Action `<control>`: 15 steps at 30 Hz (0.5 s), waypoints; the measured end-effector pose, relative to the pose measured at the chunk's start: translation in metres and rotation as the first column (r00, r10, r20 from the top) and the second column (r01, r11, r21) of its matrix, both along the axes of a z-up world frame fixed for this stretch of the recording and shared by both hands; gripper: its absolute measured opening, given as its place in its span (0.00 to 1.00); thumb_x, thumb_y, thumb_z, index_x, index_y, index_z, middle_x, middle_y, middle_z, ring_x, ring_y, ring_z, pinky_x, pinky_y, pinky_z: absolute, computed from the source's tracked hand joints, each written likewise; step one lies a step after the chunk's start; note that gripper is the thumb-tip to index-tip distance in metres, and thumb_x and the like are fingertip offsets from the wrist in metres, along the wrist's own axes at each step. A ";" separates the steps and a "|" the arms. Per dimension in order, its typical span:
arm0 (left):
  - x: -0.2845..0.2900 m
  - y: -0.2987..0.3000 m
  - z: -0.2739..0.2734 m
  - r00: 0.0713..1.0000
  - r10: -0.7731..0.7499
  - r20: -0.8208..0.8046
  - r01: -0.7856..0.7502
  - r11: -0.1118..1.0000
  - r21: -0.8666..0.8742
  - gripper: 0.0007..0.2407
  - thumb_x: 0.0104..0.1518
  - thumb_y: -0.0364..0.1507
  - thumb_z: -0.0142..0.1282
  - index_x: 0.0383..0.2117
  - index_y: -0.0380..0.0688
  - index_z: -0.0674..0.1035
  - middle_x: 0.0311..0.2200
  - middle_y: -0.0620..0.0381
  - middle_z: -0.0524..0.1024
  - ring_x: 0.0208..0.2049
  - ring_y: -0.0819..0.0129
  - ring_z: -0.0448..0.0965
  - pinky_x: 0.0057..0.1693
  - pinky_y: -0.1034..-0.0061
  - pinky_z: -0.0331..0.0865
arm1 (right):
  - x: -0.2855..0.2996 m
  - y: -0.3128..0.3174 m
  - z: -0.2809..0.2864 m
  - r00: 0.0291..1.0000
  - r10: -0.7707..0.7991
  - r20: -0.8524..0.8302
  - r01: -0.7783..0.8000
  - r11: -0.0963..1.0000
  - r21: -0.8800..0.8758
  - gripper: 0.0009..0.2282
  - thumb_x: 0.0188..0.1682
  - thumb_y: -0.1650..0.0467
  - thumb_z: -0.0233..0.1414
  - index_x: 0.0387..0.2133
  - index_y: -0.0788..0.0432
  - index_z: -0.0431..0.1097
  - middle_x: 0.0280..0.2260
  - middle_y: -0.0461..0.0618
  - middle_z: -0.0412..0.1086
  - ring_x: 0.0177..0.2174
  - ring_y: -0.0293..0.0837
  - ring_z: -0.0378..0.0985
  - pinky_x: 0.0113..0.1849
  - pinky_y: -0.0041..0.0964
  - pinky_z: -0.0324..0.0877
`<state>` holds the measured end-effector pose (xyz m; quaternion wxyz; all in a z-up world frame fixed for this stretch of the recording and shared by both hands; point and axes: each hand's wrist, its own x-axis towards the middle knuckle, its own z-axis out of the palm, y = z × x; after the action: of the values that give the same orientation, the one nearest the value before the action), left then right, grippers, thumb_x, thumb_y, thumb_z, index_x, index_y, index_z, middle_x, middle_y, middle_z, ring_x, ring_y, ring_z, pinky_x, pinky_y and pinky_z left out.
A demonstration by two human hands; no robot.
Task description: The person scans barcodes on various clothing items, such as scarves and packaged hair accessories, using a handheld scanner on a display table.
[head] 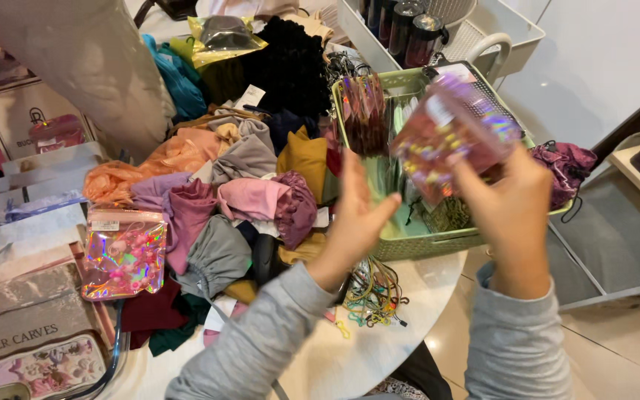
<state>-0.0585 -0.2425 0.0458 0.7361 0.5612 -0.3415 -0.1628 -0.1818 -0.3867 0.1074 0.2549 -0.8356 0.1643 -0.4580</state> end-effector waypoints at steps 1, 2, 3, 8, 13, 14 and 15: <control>-0.005 -0.010 -0.014 0.978 -0.136 -0.161 0.135 0.991 -0.020 0.44 0.54 0.18 0.50 0.70 0.44 0.29 0.74 0.44 0.26 0.75 0.58 0.27 0.73 0.61 0.28 | -0.002 -0.004 0.005 0.992 -0.120 -0.034 0.118 0.991 -0.065 0.12 0.52 0.72 0.66 0.44 0.66 0.75 0.29 0.51 0.73 0.25 0.39 0.64 0.29 0.39 0.61; -0.014 -0.010 0.000 0.978 -0.135 -0.158 0.133 0.991 -0.019 0.44 0.54 0.18 0.50 0.70 0.44 0.29 0.74 0.44 0.26 0.75 0.58 0.27 0.73 0.61 0.28 | 0.005 -0.003 0.010 0.992 -0.119 -0.031 0.117 0.991 -0.064 0.12 0.52 0.72 0.66 0.44 0.66 0.75 0.29 0.51 0.73 0.25 0.39 0.64 0.29 0.39 0.61; -0.023 -0.011 0.014 0.961 -0.131 -0.243 0.180 0.965 0.191 0.43 0.51 0.22 0.49 0.71 0.44 0.32 0.74 0.47 0.27 0.75 0.61 0.29 0.73 0.66 0.32 | 0.013 -0.003 0.016 0.994 -0.107 -0.022 0.104 0.989 -0.101 0.13 0.51 0.70 0.67 0.44 0.65 0.75 0.30 0.53 0.75 0.27 0.42 0.69 0.31 0.40 0.64; -0.016 -0.061 -0.020 0.913 -0.038 -0.407 0.124 0.975 0.186 0.51 0.43 0.17 0.56 0.72 0.36 0.30 0.69 0.27 0.18 0.70 0.32 0.17 0.67 0.37 0.20 | 0.078 -0.014 0.004 0.998 -0.046 -0.042 0.042 0.996 -0.084 0.13 0.48 0.71 0.69 0.37 0.65 0.71 0.28 0.58 0.77 0.30 0.57 0.83 0.29 0.48 0.76; 0.013 -0.096 -0.068 0.723 -0.021 -0.691 0.068 0.997 0.041 0.51 0.51 0.16 0.51 0.67 0.51 0.17 0.70 0.34 0.15 0.71 0.35 0.15 0.67 0.38 0.23 | 0.138 -0.031 -0.030 0.912 -0.127 -0.390 0.094 0.990 -0.104 0.15 0.42 0.66 0.65 0.32 0.65 0.70 0.28 0.68 0.75 0.36 0.71 0.80 0.38 0.65 0.74; 0.008 -0.084 -0.055 0.724 -0.020 -0.690 0.065 0.997 0.039 0.51 0.51 0.16 0.51 0.67 0.51 0.17 0.70 0.34 0.15 0.71 0.35 0.15 0.67 0.38 0.23 | 0.147 -0.031 -0.039 0.913 -0.125 -0.388 0.091 0.990 -0.106 0.15 0.42 0.66 0.65 0.32 0.65 0.70 0.28 0.68 0.75 0.36 0.71 0.80 0.38 0.65 0.74; 0.002 -0.073 -0.044 0.774 -0.034 -0.632 0.055 0.998 0.013 0.49 0.50 0.16 0.49 0.69 0.47 0.21 0.70 0.36 0.14 0.71 0.39 0.14 0.68 0.42 0.19 | 0.155 -0.032 -0.047 0.894 -0.108 -0.435 0.073 0.993 -0.096 0.17 0.41 0.64 0.65 0.33 0.65 0.70 0.29 0.67 0.75 0.37 0.71 0.80 0.38 0.65 0.74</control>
<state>-0.0566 -0.3156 0.0022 0.7953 0.4771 -0.0856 -0.3641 -0.0266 -0.4186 0.0606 0.1572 -0.9180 0.2386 -0.2750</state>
